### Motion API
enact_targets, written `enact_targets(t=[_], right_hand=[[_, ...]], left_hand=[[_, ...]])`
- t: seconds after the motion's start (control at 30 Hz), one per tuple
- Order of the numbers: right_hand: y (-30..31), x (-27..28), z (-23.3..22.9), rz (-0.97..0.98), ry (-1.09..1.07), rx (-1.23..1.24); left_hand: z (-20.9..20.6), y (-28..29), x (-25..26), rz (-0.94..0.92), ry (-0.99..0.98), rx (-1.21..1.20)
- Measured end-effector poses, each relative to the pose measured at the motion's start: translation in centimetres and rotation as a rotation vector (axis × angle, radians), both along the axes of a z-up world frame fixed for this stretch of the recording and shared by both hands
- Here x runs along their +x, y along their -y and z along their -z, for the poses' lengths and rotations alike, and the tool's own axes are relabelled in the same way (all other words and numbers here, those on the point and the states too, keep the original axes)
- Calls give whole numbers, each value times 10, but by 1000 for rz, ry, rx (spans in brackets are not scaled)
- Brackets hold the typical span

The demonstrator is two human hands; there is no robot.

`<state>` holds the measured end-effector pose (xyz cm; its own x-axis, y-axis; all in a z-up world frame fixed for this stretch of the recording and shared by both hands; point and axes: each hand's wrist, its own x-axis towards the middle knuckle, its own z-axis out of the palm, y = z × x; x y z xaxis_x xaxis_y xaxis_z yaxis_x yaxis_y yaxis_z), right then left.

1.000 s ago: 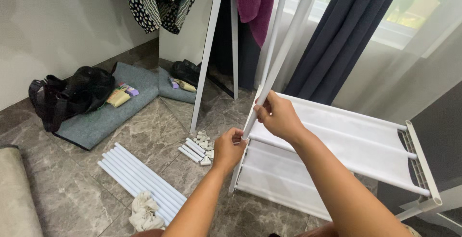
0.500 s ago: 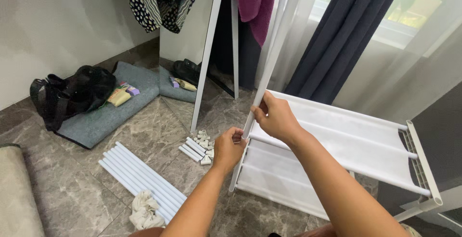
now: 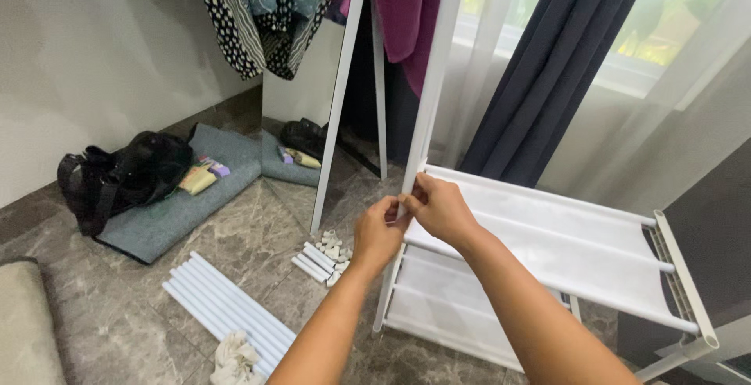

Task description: The person assembles a white plastic drying rack by inserting horizontal rods into vertical frame slots and securing them with small plastic connectors. The person repeatedly picks up rods and connectors from the floor and attaches them to the rack structure.

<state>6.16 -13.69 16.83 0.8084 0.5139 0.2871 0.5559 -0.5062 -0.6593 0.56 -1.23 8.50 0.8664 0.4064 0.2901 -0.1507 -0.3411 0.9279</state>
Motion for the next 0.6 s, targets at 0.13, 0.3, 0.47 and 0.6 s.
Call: enact_targets(t=[0.13, 0.3, 0.47, 0.6], right_hand=[[-2, 4, -2, 2, -94, 66], [-4, 3, -7, -4, -126, 104], [-7, 0, -9, -28, -173, 102], [-6, -1, -4, -7, -163, 69]], left_hand=[[-12, -8, -8, -14, 18, 102], [-20, -12, -9, 55, -51, 120], [-20, -15, -11, 79, -23, 152], [-15, -13, -14, 95, -39, 132]])
